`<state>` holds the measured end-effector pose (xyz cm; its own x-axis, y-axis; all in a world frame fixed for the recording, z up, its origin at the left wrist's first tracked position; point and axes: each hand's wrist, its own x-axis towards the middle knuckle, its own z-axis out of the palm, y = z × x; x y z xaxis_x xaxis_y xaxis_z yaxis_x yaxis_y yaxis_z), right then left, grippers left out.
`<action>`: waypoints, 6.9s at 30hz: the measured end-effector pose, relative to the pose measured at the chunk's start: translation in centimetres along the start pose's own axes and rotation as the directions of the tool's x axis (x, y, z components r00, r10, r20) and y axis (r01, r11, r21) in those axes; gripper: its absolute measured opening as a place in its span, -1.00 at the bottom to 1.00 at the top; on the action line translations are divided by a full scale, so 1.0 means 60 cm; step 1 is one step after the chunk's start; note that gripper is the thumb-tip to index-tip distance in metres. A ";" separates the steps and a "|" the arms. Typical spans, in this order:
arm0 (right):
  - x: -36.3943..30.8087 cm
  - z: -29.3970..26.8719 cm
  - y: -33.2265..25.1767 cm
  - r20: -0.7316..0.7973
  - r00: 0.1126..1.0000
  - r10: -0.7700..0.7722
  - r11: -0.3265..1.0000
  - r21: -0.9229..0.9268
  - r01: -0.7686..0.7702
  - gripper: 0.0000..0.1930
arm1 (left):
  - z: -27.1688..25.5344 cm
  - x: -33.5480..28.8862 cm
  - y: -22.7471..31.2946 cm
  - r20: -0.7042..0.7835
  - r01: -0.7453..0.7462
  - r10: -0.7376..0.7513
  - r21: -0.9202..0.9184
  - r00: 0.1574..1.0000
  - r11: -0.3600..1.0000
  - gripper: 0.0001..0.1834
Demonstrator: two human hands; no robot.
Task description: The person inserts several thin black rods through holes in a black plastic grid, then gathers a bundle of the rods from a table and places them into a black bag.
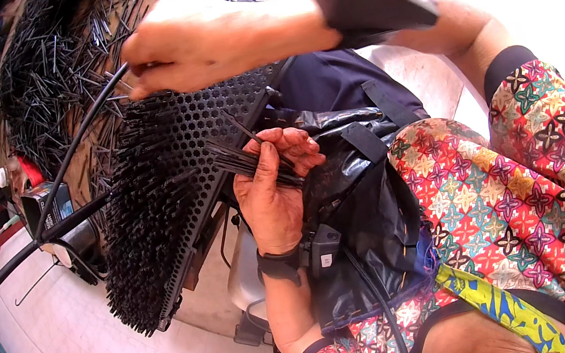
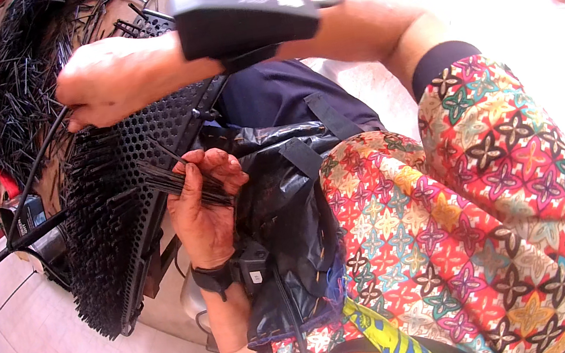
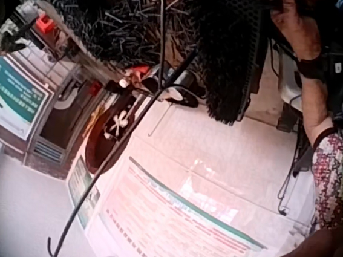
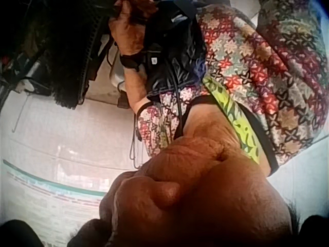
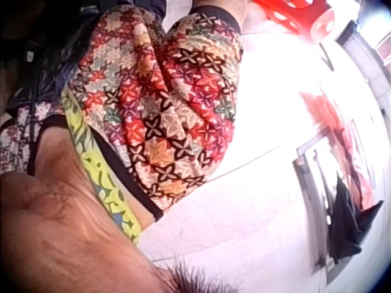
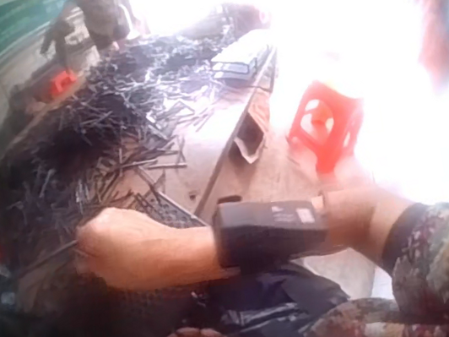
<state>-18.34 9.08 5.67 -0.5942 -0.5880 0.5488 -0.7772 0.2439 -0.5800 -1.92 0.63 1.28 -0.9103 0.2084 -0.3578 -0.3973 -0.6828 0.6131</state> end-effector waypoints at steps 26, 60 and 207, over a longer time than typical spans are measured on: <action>-0.069 -0.037 0.002 -0.029 0.814 0.580 0.476 0.823 -0.311 -0.86 | -0.009 0.002 -0.005 0.032 0.036 -0.038 0.054 0.999 0.998 -0.53; -0.039 0.005 0.040 -0.187 0.901 0.391 0.620 0.777 -0.108 -0.88 | -0.014 0.003 -0.017 0.056 0.083 -0.082 -0.012 0.995 0.996 -0.52; 0.012 -0.013 0.033 -0.052 0.997 -0.055 0.993 0.097 0.060 -0.86 | 0.021 0.005 -0.006 -0.033 0.080 -0.087 -0.161 0.996 0.984 -0.63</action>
<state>-20.47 9.75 5.39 -0.5605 -0.5594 0.6107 -0.7876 0.1321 -0.6019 -2.16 1.83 1.83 -0.8681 0.2431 -0.4329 -0.4449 -0.7679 0.4609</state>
